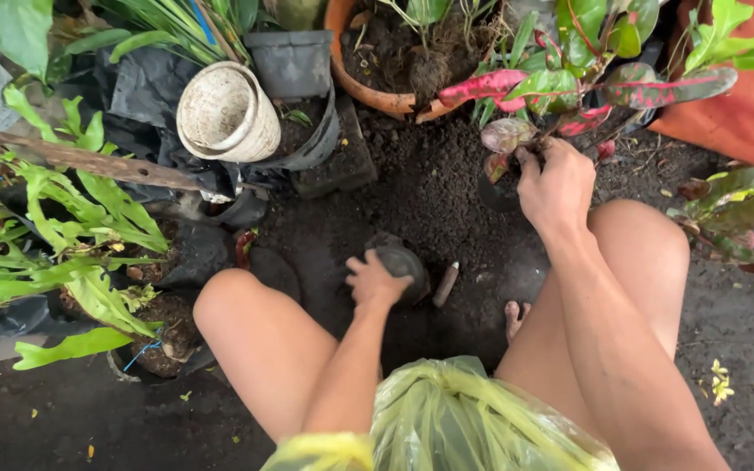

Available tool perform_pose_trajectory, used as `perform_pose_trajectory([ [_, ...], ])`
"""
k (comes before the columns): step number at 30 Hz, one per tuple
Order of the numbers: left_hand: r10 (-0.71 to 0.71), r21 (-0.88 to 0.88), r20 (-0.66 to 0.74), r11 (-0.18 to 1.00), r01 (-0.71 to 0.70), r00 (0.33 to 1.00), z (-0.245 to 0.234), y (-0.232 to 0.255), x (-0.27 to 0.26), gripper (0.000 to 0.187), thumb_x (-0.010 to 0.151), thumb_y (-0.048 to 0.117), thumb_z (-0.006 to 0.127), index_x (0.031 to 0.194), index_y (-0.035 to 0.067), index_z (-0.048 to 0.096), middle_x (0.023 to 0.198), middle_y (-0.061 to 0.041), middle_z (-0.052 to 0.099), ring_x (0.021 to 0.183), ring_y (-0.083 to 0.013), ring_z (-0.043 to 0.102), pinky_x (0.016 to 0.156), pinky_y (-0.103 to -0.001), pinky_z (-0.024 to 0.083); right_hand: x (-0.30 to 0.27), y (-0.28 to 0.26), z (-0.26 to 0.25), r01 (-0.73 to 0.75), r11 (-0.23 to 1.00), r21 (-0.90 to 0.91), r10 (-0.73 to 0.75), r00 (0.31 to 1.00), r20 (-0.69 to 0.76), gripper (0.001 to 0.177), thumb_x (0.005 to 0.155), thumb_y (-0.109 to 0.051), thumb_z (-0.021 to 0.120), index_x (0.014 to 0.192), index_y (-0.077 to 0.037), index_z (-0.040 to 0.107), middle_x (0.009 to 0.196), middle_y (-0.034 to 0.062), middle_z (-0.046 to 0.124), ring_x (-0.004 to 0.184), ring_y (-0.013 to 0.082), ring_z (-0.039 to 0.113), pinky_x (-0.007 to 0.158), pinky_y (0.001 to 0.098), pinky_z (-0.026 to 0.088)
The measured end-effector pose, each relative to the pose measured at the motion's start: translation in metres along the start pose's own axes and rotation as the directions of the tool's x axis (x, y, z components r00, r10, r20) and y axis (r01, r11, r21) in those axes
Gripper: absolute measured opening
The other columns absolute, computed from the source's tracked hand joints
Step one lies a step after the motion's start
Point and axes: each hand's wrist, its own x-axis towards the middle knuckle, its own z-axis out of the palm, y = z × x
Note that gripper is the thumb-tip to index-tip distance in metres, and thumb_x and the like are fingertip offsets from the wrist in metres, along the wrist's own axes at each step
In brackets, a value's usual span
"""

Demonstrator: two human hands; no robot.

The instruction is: The person is repotting several small plants into black plastic pots, using a hand trowel to scoop soil and their hands to secure the plants.

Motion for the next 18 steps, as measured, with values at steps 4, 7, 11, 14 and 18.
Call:
perform_pose_trajectory([
  [4,0.088,0.066,-0.045,0.994,-0.085,0.995,0.006,0.043,-0.019,0.094,0.080,0.044,0.086,0.153,0.014,0.036,0.143,-0.020,0.031,0.130,-0.0483,0.047,0.101,-0.061,0.051,0.001,-0.007,0.000,-0.028,0.999,0.019,0.028,0.999,0.040,0.019,0.104,-0.010,0.072,0.088,0.000,0.071,0.080,0.0157,0.066,0.083,0.0401,0.071,0.073,0.0443,0.058],
  [7,0.199,-0.100,-0.112,0.972,-0.211,0.973,0.007,0.061,0.000,0.094,0.076,0.044,0.087,0.151,0.018,0.036,0.144,-0.018,0.027,0.133,-0.0521,0.043,0.108,-0.064,0.045,0.006,-0.001,0.004,-0.056,0.998,-0.011,0.056,0.998,0.018,0.018,0.098,-0.018,0.076,0.091,-0.003,0.072,0.085,0.0204,0.069,0.092,0.0468,0.069,0.073,0.0588,0.055],
  [11,0.099,-0.587,-0.300,0.765,-0.266,0.949,-0.045,0.065,0.014,0.090,0.074,0.050,0.087,0.144,0.013,0.045,0.142,-0.027,0.038,0.134,-0.0514,0.049,0.115,-0.059,0.042,0.006,-0.001,0.006,-0.055,0.998,0.010,0.055,0.998,-0.010,0.013,0.098,-0.015,0.076,0.092,-0.003,0.073,0.084,0.0170,0.071,0.088,0.0447,0.071,0.073,0.0532,0.058],
  [14,-0.037,-0.844,-0.294,0.478,-0.242,0.955,-0.097,0.066,0.004,0.096,0.076,0.054,0.087,0.148,0.009,0.041,0.147,-0.031,0.040,0.140,-0.0494,0.045,0.117,-0.057,0.041,0.006,0.001,0.004,-0.045,0.999,-0.004,0.045,0.999,-0.009,0.015,0.098,-0.014,0.076,0.090,-0.002,0.072,0.083,0.0183,0.069,0.088,0.0457,0.071,0.071,0.0538,0.057],
  [18,0.061,-0.974,-0.183,-0.147,-0.172,0.981,-0.166,0.060,-0.022,0.096,0.090,0.051,0.075,0.158,0.006,0.025,0.153,-0.032,0.028,0.147,-0.0479,0.032,0.121,-0.057,0.036,0.008,-0.006,-0.003,-0.069,0.997,0.024,0.069,0.998,0.004,0.018,0.104,-0.009,0.071,0.088,0.000,0.071,0.079,0.0145,0.067,0.081,0.0386,0.071,0.073,0.0439,0.057],
])
